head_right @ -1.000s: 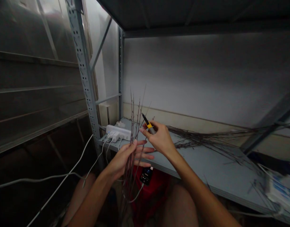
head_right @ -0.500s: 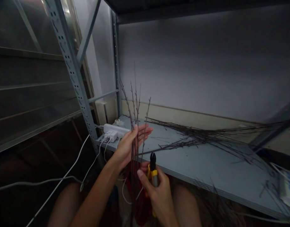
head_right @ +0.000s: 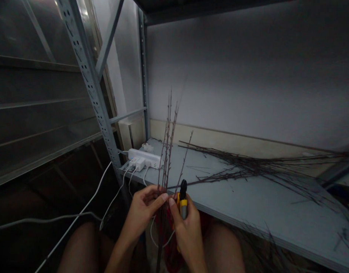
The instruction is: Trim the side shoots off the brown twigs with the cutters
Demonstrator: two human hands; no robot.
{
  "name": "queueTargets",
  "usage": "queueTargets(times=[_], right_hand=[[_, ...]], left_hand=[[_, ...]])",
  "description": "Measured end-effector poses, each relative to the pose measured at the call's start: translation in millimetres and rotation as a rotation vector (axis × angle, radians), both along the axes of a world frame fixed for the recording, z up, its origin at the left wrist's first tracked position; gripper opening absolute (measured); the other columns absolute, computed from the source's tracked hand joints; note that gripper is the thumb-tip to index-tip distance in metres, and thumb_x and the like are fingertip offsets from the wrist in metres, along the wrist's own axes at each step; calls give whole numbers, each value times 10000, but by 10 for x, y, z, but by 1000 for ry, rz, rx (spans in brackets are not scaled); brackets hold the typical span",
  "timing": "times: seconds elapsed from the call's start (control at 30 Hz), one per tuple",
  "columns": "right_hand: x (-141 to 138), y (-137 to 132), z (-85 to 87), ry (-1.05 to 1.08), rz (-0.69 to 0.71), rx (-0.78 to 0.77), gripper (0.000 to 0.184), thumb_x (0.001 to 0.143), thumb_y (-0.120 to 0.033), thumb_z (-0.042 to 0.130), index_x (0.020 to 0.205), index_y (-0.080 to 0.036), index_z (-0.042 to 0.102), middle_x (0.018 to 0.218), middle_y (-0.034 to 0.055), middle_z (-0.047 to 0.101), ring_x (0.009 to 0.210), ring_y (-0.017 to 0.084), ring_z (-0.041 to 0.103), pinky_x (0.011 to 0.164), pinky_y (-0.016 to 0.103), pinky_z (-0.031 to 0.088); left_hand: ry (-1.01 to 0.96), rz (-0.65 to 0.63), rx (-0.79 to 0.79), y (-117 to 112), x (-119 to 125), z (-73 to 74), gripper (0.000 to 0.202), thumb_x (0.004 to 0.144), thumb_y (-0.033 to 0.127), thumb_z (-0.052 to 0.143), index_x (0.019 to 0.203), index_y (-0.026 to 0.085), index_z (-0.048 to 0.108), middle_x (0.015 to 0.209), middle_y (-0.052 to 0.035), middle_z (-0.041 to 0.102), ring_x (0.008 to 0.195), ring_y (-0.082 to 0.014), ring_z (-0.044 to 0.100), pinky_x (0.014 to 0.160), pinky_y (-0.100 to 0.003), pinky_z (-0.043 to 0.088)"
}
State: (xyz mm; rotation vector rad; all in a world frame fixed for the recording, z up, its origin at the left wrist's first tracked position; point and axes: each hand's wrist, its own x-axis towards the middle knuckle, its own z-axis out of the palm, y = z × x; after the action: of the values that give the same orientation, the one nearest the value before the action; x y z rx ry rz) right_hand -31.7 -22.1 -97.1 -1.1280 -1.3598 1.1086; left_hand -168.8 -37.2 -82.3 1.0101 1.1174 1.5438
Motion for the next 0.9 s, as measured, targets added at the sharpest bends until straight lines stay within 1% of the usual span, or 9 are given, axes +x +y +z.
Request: queueTargets(times=[0.1,0.23,0.37,0.43,0.5,0.63,0.67,0.8,0.9], right_hand=[[-4,-57,-71,0,25,-24,396,856,-579,651,1000,-211,654,938,66,715,905,268,665,829,355,526],[25,-148,-221,64,83,-103,361,883,-576,626,975,-229,666,904,43,713,898,243,666,823,324,523],[61,-234,-261,45,120,-130,352,881,-574,638,917,-224,637,775,17,661,764,214,631,681,290,511],[78,-271,-221,25,150,-118,356,870,-565,660,908,-213,625,731,9,630,686,197,594,616,284,493],[102,-298,-168,15,174,-114,370,847,-555,692,932,-200,631,741,15,633,672,195,586,601,286,494],[170,-313,-125,10,185,-117,407,811,-545,734,989,-187,655,834,46,678,750,217,623,653,297,514],[186,-312,-135,7,183,-122,413,803,-550,738,983,-187,658,830,46,679,740,215,622,645,297,513],[209,-325,-209,-19,185,-167,429,775,-583,743,923,-190,656,783,35,669,685,206,606,611,299,506],[182,-373,-253,-24,195,-190,444,764,-593,747,934,-194,654,823,43,685,733,221,631,632,301,512]], left_hand=[[-34,46,-22,-72,-23,-98,222,789,350,819,852,159,724,819,-43,766,766,-188,714,709,-265,574],[-9,75,-5,-154,-35,-222,193,822,324,794,836,163,689,832,-30,742,798,-169,702,743,-241,553],[12,72,1,-206,28,-278,190,892,347,717,874,169,651,829,-14,696,762,-149,668,707,-223,521],[13,65,5,-218,73,-278,208,904,370,698,878,174,633,819,-7,676,735,-144,650,658,-213,501],[17,55,9,-229,116,-271,216,907,380,691,870,180,617,813,-3,666,737,-149,645,648,-215,492],[1,23,29,-259,174,-264,205,894,355,713,854,192,594,823,-2,678,806,-167,664,761,-257,515],[-8,14,27,-262,180,-264,210,886,356,723,857,193,594,816,1,680,790,-162,662,754,-257,515],[-82,-20,4,-229,179,-233,257,848,377,762,839,192,584,750,16,666,645,-129,625,599,-222,489],[-189,-17,34,-147,159,-151,341,833,364,779,737,199,497,735,3,680,611,-112,621,583,-211,497]])
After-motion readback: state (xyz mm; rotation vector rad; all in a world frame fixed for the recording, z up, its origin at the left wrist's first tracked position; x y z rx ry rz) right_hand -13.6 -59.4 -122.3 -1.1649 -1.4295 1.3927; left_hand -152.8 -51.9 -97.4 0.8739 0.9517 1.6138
